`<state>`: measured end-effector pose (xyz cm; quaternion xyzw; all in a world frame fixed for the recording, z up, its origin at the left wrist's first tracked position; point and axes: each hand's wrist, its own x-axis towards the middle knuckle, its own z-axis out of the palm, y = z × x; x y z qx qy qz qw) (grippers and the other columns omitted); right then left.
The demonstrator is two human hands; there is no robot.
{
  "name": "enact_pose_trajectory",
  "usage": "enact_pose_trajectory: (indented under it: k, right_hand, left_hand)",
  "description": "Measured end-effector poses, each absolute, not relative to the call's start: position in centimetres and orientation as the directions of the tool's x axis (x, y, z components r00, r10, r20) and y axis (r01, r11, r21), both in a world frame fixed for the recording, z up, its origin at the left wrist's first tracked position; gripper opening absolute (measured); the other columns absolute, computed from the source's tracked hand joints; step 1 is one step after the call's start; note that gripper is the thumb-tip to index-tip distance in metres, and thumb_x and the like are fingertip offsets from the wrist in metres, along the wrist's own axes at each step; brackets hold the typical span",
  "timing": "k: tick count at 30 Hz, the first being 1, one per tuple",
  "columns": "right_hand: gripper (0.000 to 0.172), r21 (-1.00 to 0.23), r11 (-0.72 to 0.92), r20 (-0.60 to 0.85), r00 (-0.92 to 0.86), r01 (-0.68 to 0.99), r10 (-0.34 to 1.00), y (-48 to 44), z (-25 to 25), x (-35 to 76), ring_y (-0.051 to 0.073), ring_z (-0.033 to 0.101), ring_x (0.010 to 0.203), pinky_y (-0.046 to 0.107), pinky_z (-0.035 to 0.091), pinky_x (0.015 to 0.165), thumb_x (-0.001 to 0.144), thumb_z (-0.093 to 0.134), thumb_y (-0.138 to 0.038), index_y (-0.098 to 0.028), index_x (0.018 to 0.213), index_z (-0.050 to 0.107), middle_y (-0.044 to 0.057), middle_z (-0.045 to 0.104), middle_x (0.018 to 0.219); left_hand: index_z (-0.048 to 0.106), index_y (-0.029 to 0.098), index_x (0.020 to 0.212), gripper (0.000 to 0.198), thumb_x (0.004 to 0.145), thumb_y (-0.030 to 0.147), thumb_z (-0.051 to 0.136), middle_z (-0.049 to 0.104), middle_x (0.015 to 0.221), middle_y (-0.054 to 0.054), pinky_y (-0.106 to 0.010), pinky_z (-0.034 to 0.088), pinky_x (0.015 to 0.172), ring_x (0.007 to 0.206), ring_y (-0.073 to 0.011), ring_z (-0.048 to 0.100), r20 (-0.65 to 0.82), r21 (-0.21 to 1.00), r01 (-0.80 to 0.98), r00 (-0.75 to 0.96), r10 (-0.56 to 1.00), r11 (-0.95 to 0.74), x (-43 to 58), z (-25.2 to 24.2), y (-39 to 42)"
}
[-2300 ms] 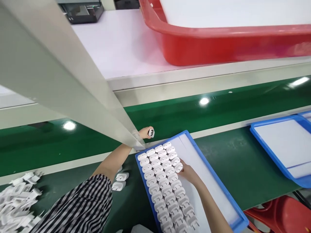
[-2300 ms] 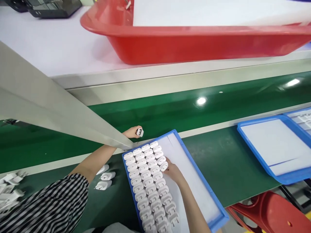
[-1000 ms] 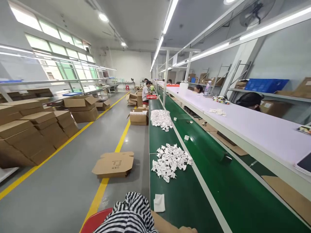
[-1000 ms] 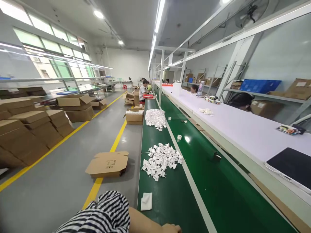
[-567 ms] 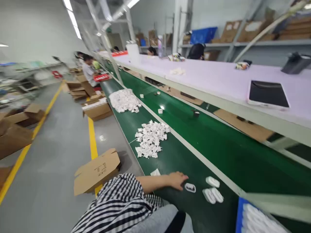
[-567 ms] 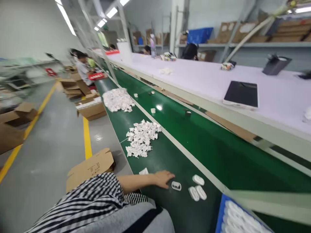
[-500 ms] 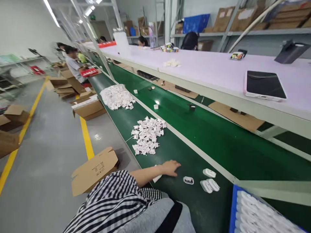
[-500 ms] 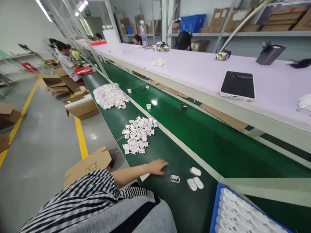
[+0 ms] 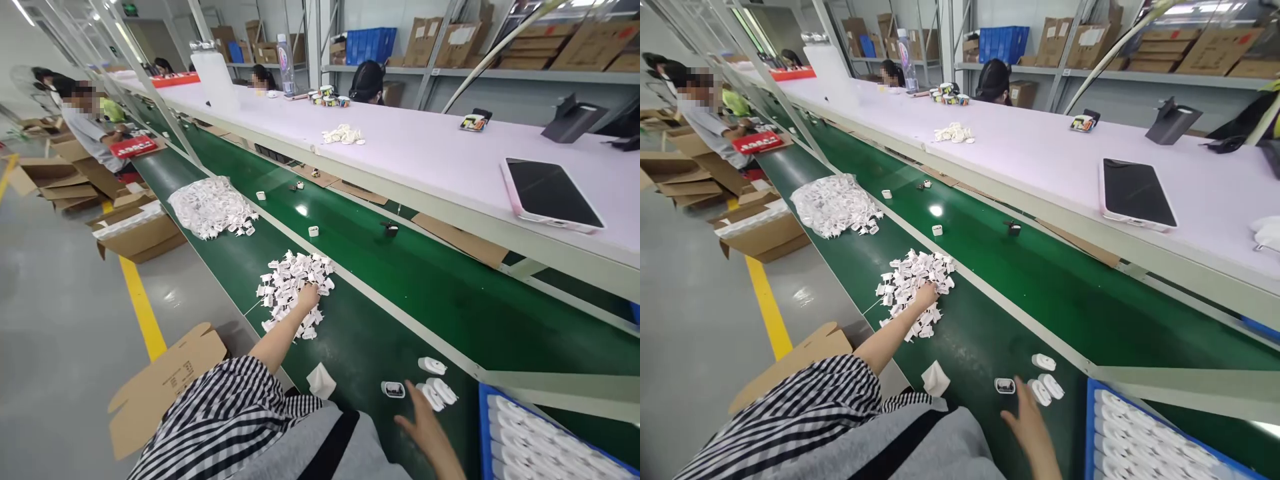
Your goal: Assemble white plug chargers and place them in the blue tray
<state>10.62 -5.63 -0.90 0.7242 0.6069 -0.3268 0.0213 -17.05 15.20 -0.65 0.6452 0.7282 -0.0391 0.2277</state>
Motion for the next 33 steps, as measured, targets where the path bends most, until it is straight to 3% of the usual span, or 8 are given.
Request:
enact_pose_trajectory:
  k: [5, 10, 15, 20, 23, 27, 29, 33]
  right_hand:
    - [0.058, -0.173, -0.242, -0.621, 0.085, 0.955, 0.779, -3.7, -1.6, 7.5, 0.023, 0.036, 0.106, 0.033, 0.038, 0.075, 0.06, 0.039, -0.008, -0.026, 0.115, 0.034, 0.007, 0.028, 0.125]
    - [0.044, -0.229, -0.218, -0.541, 0.062, 0.949, 0.839, -3.5, -2.3, 8.3, 0.017, 0.047, 0.094, 0.027, 0.036, 0.079, 0.066, 0.029, -0.009, -0.019, 0.106, 0.044, 0.009, 0.045, 0.108]
    - [0.045, -0.376, -0.281, -0.347, 0.147, 0.883, 0.926, -3.8, -1.9, 8.8, 0.021, 0.042, 0.098, 0.032, 0.036, 0.079, 0.064, 0.034, -0.012, -0.018, 0.107, 0.042, 0.009, 0.044, 0.108]
    - [0.037, -0.679, -0.348, -0.258, 0.234, 0.646, 0.937, -2.4, -0.8, 8.4, 0.015, 0.051, 0.076, 0.032, 0.041, 0.07, 0.067, 0.033, -0.02, -0.018, 0.102, 0.045, 0.009, 0.045, 0.105]
    - [0.03, -0.755, -0.46, -0.361, 0.289, 0.467, 0.887, -1.0, -0.8, 7.5, 0.012, 0.051, 0.061, 0.031, 0.042, 0.065, 0.065, 0.038, -0.023, -0.016, 0.092, 0.05, 0.008, 0.051, 0.093]
    - [0.03, -0.794, -0.608, -0.595, 0.199, 0.006, 0.779, 0.6, -1.0, 5.7, 0.01, 0.049, 0.05, 0.024, 0.039, 0.044, 0.065, 0.044, -0.032, -0.014, 0.089, 0.05, 0.004, 0.054, 0.073]
    - [0.029, -0.8, -0.576, -0.595, 0.098, -0.17, 0.798, 0.8, -0.8, 5.2, 0.008, 0.046, 0.046, 0.021, 0.035, 0.039, 0.062, 0.047, -0.034, -0.014, 0.084, 0.052, 0.001, 0.053, 0.065]
    - [0.022, -0.83, -0.508, -0.539, 0.098, -0.231, 0.836, -0.1, -0.4, 6.5, 0.008, 0.045, 0.047, 0.02, 0.034, 0.042, 0.056, 0.055, -0.032, -0.015, 0.069, 0.055, -0.002, 0.052, 0.058]
  left_hand:
    - [0.051, 0.014, 0.091, 0.024, 0.07, 0.021, 0.042, 0.049, 0.093, -0.009, -0.027, 0.036, 0.073, 0.088, -0.018, 0.046, -0.391, 0.307, 0.95, 0.072, 0.918, 0.056, -14.8, -1.9, 12.9]
    - [0.054, 0.017, 0.087, 0.024, 0.066, 0.028, 0.05, 0.049, 0.092, -0.006, -0.026, 0.036, 0.075, 0.09, -0.0177, 0.044, -0.377, 0.455, 0.889, 0.237, 0.895, -0.044, -11.7, -3.7, 9.3]
    - [0.057, 0.014, 0.078, 0.016, 0.063, 0.013, 0.051, 0.053, 0.068, -0.001, -0.021, 0.041, 0.063, 0.064, -0.0103, 0.05, -0.586, 0.637, 0.72, 0.22, 0.78, 0.276, -8.3, -4.2, 8.0]
    - [0.055, 0.012, 0.075, 0.02, 0.064, 0.002, 0.041, 0.046, 0.051, 0.005, -0.015, 0.038, 0.047, 0.042, -0.0031, 0.042, -0.69, 0.704, 0.433, 0.234, 0.685, 0.562, -5.8, -3.9, 8.1]
    - [0.054, 0.011, 0.074, 0.018, 0.062, 0.002, 0.043, 0.043, 0.047, 0.006, -0.015, 0.036, 0.044, 0.041, -0.0029, 0.04, -0.683, 0.729, 0.276, 0.245, 0.688, 0.626, -5.1, -3.2, 7.9]
    - [0.054, 0.011, 0.073, 0.016, 0.065, 0.009, 0.041, 0.039, 0.044, 0.006, -0.016, 0.035, 0.044, 0.04, -0.0034, 0.038, -0.69, 0.712, 0.069, 0.25, 0.679, 0.698, -4.8, -1.8, 7.3]
    - [0.054, 0.012, 0.074, 0.017, 0.066, 0.013, 0.039, 0.041, 0.047, 0.005, -0.017, 0.036, 0.047, 0.043, -0.0041, 0.039, -0.659, 0.733, 0.037, 0.288, 0.695, 0.679, -4.8, -1.2, 6.9]
    - [0.054, 0.014, 0.081, 0.021, 0.069, 0.02, 0.038, 0.051, 0.064, 0.0, -0.02, 0.039, 0.054, 0.054, -0.0069, 0.047, -0.594, 0.799, 0.196, 0.395, 0.7, 0.568, -5.0, -0.5, 6.4]
